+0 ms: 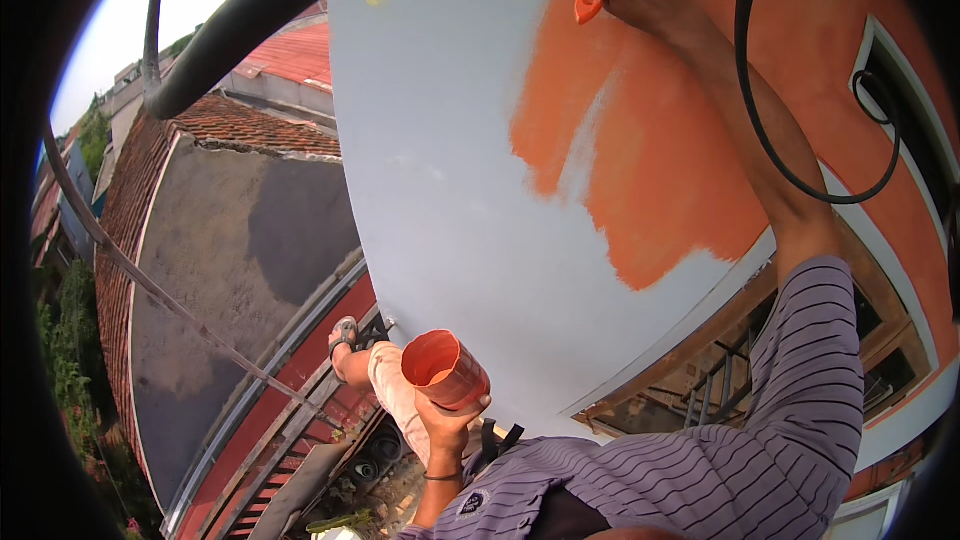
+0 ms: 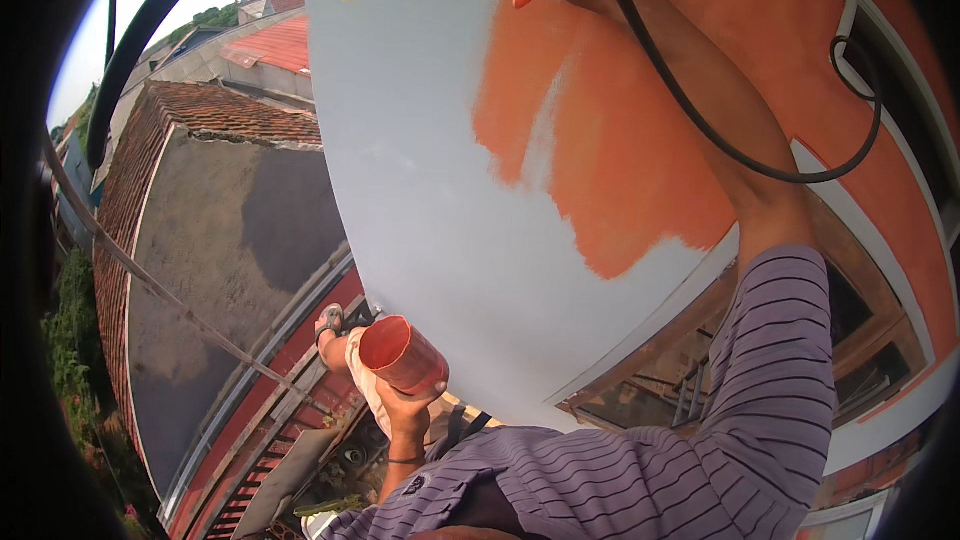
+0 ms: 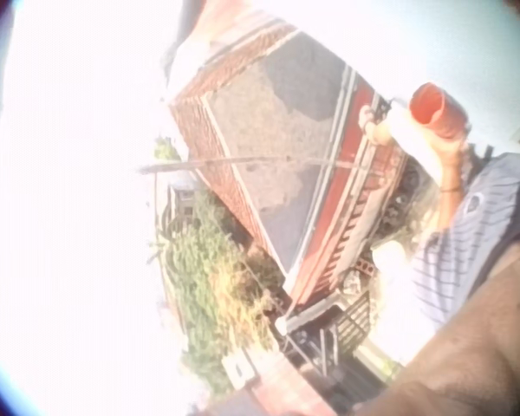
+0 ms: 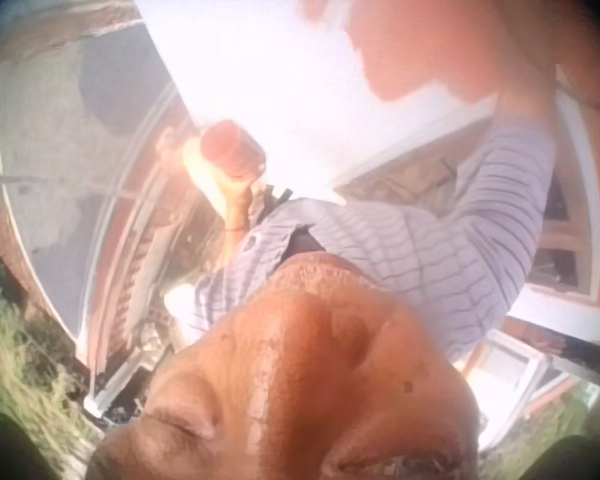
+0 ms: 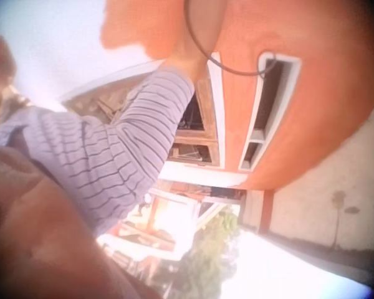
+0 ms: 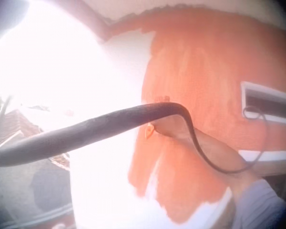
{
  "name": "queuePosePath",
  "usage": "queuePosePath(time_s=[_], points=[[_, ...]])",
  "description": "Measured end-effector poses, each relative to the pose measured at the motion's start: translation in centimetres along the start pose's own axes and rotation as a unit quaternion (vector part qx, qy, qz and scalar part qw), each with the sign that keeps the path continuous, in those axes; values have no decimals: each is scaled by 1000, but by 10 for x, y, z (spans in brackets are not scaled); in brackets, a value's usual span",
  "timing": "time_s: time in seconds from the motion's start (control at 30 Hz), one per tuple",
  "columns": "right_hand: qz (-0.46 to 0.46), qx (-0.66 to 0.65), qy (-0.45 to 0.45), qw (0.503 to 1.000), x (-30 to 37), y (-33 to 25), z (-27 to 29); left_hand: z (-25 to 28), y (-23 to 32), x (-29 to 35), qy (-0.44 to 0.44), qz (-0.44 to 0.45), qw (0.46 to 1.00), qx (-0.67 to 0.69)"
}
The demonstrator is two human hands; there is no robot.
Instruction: The person paints a white wall with orange paint using a brush and a small container. They repeatedly dip the brush into the container and apply paint in broad strokes across the wall surface.
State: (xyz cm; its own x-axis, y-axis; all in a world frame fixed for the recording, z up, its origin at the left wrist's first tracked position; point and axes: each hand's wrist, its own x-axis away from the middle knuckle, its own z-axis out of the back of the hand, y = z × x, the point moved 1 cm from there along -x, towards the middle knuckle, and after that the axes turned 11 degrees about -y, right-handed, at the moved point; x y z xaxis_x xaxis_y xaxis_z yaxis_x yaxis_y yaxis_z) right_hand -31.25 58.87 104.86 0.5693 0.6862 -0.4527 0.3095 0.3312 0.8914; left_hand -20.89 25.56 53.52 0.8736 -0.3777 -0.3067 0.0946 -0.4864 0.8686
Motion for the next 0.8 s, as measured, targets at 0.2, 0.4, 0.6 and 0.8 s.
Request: queuePosePath(time_s=[0.2, 0.4, 0.6, 0.8], points=[[28, -213, -139, 967, 76, -108, -1, -7, 4, -11, -46, 2, 999, 3], [-4, -477, -359, 802, 87, -160, 48, -10, 20, -1, -69, -5, 998, -3], [-249, -517, -143, 806, 37, -13, 26, -13, 21, 7, -65, 24, 998, -8], [-100, -131, -58, 985, 38, 1, 26, -14, 14, 6, -78, 48, 996, 3]])
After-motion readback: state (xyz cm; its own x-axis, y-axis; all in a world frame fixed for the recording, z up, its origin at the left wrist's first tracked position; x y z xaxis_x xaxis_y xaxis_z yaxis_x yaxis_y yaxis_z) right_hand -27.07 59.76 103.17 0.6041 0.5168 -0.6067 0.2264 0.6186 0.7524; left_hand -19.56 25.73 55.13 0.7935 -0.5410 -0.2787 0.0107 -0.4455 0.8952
